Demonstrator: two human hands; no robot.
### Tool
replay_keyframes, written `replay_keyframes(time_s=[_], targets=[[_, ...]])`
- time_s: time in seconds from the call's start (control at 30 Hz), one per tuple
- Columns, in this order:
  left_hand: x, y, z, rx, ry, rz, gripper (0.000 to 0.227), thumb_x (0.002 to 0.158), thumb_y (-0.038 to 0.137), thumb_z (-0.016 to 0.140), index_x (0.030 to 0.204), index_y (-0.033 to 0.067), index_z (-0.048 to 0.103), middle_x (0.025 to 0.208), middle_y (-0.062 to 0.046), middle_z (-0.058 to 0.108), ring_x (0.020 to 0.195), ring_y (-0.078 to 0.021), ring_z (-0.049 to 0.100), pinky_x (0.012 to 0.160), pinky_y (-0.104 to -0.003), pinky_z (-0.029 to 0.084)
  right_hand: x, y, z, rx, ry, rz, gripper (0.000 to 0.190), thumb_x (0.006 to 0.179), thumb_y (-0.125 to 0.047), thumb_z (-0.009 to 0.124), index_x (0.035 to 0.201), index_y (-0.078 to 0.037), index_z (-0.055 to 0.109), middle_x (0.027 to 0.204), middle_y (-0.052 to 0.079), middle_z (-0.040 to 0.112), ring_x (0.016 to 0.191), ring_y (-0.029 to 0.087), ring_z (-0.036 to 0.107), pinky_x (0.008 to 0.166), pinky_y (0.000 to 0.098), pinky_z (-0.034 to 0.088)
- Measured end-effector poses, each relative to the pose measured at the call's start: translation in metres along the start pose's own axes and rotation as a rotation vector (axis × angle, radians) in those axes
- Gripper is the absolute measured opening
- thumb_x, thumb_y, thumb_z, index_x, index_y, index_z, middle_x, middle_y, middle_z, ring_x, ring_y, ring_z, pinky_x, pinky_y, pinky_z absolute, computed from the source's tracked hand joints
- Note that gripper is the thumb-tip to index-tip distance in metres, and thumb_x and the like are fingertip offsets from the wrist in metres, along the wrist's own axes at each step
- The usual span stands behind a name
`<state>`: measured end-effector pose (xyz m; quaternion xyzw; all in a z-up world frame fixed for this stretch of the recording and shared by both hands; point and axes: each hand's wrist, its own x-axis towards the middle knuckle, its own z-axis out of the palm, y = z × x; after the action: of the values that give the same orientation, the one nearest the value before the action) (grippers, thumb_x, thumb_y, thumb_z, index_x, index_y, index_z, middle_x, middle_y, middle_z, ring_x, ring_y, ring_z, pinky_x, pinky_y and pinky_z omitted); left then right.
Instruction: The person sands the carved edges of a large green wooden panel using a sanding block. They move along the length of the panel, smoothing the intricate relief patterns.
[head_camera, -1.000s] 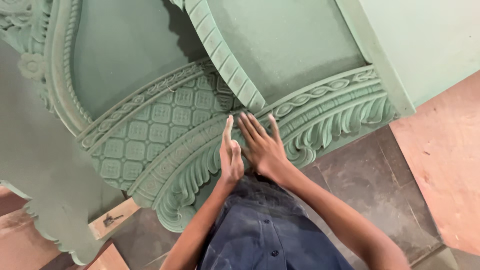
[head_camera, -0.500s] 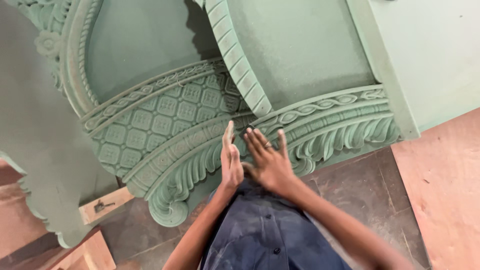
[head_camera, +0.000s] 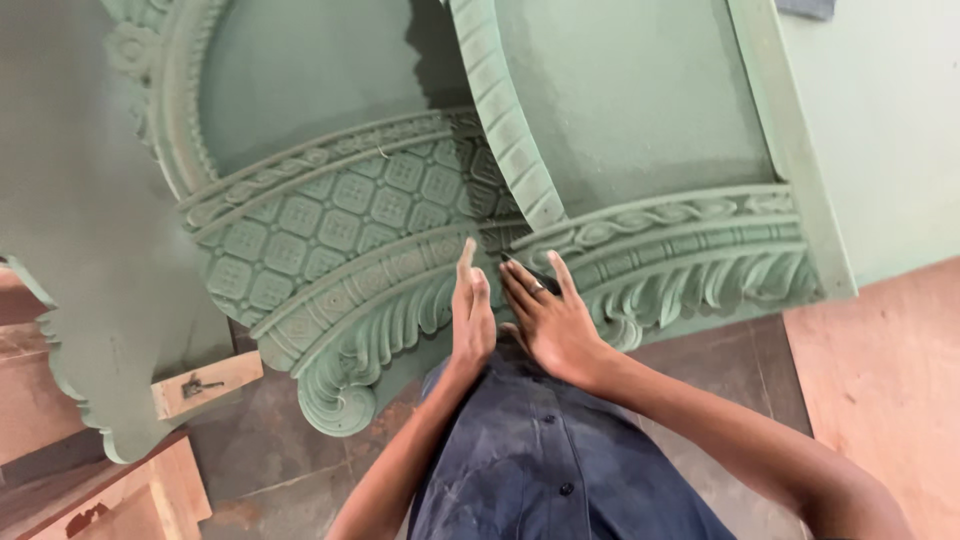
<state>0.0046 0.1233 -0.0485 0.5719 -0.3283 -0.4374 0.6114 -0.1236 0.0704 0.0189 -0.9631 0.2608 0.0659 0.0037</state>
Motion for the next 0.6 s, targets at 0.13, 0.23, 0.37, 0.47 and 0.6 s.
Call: replay_keyframes(time_s=[0.13,0.23,0.37,0.47,0.6], targets=[[-0.003,0.001,-0.006,-0.116,-0.086,-0.233,0.077,0.108,0.056,0.025,0.161,0.0006,0.027,0.17,-0.016,0.028,0.158,-0.0266,0.023,0.126,-0.037,0.017,0.023,0.001,-0.006,-0.113,-0.088,-0.015,0.054,0.098,-0.027,0.052,0.142,0.003,0.052,0.158,0.018,0.042,0.157,0.026,0.022,0.124,0.0627,0.006],[0.0,-0.003,0.006,-0.387,-0.125,-0.35,0.078,0.105,0.058,0.025,0.162,0.0041,0.022,0.171,-0.014,0.024,0.158,-0.0265,0.022,0.125,-0.038,0.018,0.023,-0.001,-0.01,-0.041,-0.067,-0.043,0.057,0.091,-0.021,0.055,0.141,0.006,0.053,0.153,0.022,0.047,0.154,0.034,0.024,0.122,0.0602,0.008],[0.034,0.003,0.026,-0.53,-0.212,-0.534,0.078,0.101,0.057,0.027,0.167,0.0172,0.013,0.168,-0.014,0.022,0.154,-0.0284,0.023,0.123,-0.044,0.02,-0.004,0.018,-0.026,0.402,0.14,0.027,0.05,0.094,-0.017,0.057,0.138,0.007,0.054,0.153,0.025,0.047,0.151,0.035,0.033,0.125,0.0564,0.013],[0.034,0.001,0.035,-0.308,-0.134,-0.295,0.082,0.105,0.059,0.03,0.165,0.0073,0.01,0.173,-0.01,0.012,0.159,-0.0227,0.012,0.128,-0.039,0.012,-0.052,0.04,-0.029,0.51,0.405,0.267,0.048,0.105,-0.018,0.055,0.147,0.004,0.053,0.154,0.022,0.051,0.148,0.035,0.044,0.127,0.0497,0.026],[0.033,-0.007,0.029,-0.285,-0.202,-0.348,0.081,0.104,0.06,0.032,0.164,0.0063,0.022,0.173,-0.009,0.017,0.159,-0.0216,0.013,0.126,-0.037,0.01,-0.077,0.057,-0.016,0.557,0.584,0.645,0.041,0.107,-0.016,0.054,0.141,0.006,0.055,0.153,0.026,0.051,0.143,0.039,0.045,0.118,0.0465,0.036]])
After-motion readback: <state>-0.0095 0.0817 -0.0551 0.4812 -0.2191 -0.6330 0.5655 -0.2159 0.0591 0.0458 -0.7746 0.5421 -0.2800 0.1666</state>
